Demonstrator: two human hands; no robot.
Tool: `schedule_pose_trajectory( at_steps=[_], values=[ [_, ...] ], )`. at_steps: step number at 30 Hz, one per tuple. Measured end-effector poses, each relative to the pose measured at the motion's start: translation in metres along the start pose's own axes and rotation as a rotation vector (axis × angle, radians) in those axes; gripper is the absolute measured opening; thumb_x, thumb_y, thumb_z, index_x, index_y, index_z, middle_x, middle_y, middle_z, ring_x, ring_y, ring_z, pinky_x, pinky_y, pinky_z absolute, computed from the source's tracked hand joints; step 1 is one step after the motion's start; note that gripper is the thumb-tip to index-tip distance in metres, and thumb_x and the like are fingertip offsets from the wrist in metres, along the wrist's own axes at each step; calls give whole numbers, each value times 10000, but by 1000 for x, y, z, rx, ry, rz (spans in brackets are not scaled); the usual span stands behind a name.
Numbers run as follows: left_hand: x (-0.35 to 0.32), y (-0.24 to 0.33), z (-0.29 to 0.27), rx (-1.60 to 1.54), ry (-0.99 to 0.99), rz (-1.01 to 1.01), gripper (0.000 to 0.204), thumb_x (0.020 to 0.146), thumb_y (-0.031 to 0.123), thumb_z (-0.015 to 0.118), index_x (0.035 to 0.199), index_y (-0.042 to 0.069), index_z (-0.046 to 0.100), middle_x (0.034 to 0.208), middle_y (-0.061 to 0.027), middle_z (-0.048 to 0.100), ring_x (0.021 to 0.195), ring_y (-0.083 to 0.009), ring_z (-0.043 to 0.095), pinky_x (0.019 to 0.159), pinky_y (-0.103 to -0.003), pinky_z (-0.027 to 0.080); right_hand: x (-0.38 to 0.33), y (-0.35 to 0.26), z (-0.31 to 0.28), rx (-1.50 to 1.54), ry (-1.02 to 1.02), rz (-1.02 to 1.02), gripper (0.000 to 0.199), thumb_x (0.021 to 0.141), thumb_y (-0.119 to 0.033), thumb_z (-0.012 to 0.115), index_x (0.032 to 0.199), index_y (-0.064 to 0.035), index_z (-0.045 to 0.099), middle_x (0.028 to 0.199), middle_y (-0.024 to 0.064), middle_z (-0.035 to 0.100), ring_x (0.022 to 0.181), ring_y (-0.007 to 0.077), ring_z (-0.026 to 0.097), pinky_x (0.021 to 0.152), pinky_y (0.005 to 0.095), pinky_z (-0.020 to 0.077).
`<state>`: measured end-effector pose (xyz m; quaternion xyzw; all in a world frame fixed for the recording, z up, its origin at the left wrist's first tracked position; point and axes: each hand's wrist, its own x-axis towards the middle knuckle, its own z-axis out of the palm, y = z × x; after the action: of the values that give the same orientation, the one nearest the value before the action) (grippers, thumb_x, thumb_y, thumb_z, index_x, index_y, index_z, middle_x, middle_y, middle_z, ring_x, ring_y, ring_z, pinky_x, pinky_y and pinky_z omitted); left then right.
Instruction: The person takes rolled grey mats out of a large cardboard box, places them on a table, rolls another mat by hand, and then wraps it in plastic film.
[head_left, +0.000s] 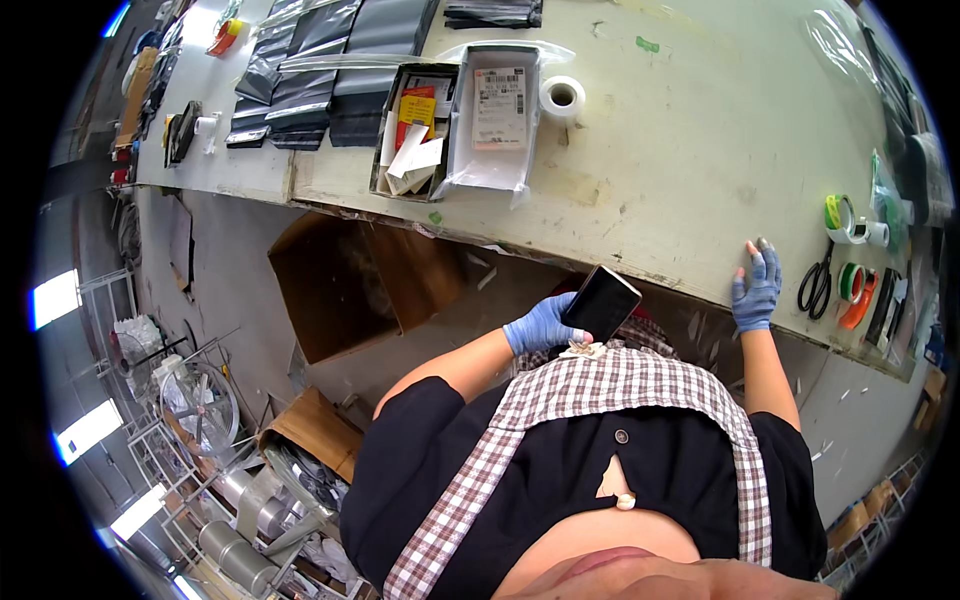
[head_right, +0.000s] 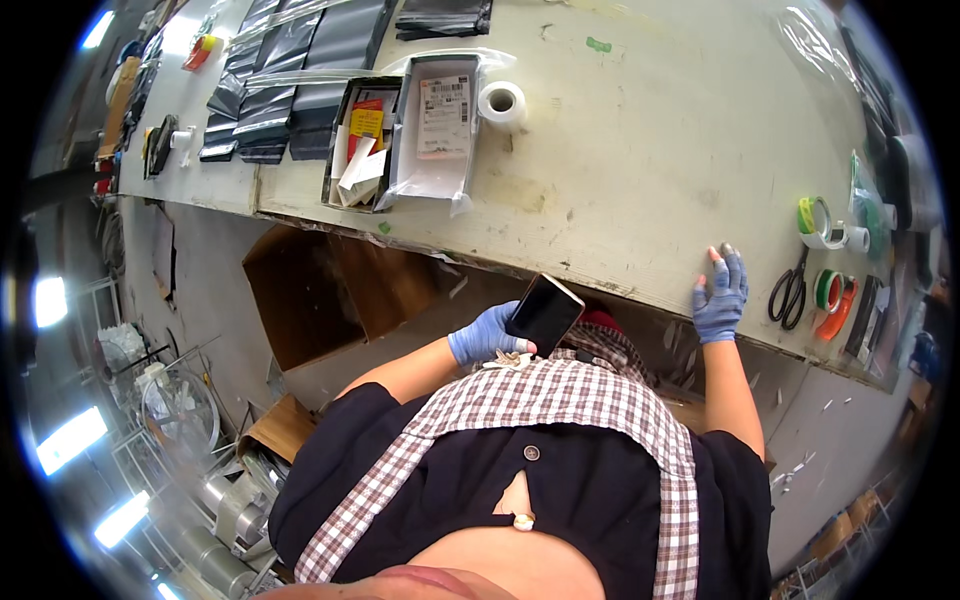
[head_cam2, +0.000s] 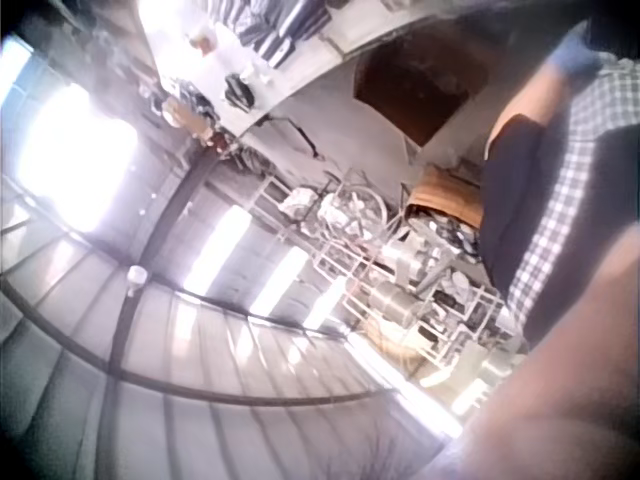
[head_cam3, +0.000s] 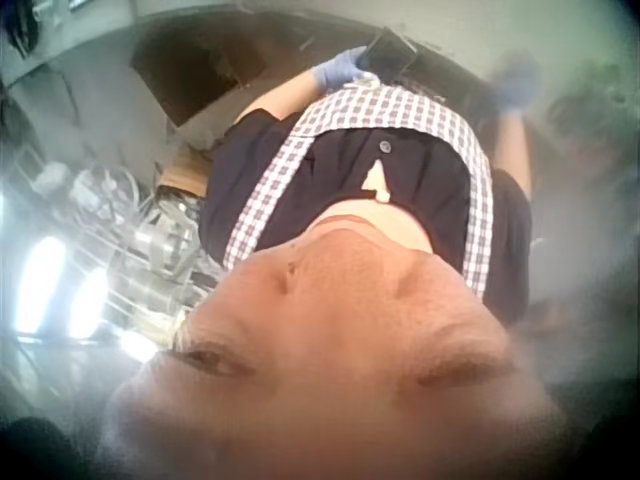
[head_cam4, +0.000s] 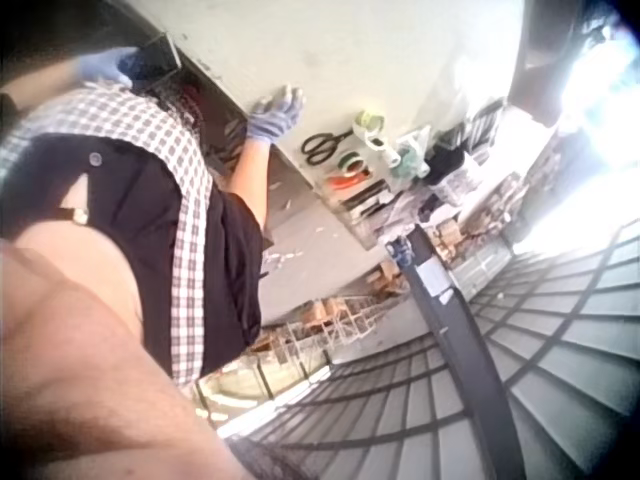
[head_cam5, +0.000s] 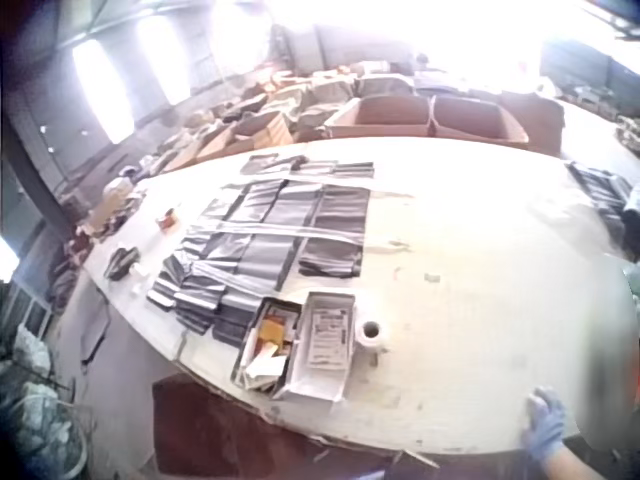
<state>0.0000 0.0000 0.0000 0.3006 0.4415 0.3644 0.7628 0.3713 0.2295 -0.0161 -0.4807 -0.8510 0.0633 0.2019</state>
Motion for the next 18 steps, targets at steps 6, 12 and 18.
schedule_pose_trajectory(
  at_steps=[6,12,18],
  values=[
    [-2,-3,1,716,94,822,351,858,162,762,1172,71,635,1095,-109,721,1095,-296,683,1012,-454,475,0,-11,8,26,42,17,476,827,-118,617,1302,-118,618,1379,165,562,1327,378,493,1110,467,380],
    [75,-4,35,1641,-593,45,235,919,232,550,1120,168,654,1049,-97,662,1056,-292,646,1005,-597,419,2,-9,48,38,145,31,443,792,-114,650,1234,-117,637,1355,166,574,1288,379,518,1060,479,422],
    [160,-180,-40,1800,-487,369,308,882,267,586,1143,148,696,1177,-181,618,1107,-384,587,922,-497,496,-27,-29,83,200,425,100,387,712,-198,717,1080,-95,660,1187,201,624,1120,416,572,1001,517,457]
  ],
)
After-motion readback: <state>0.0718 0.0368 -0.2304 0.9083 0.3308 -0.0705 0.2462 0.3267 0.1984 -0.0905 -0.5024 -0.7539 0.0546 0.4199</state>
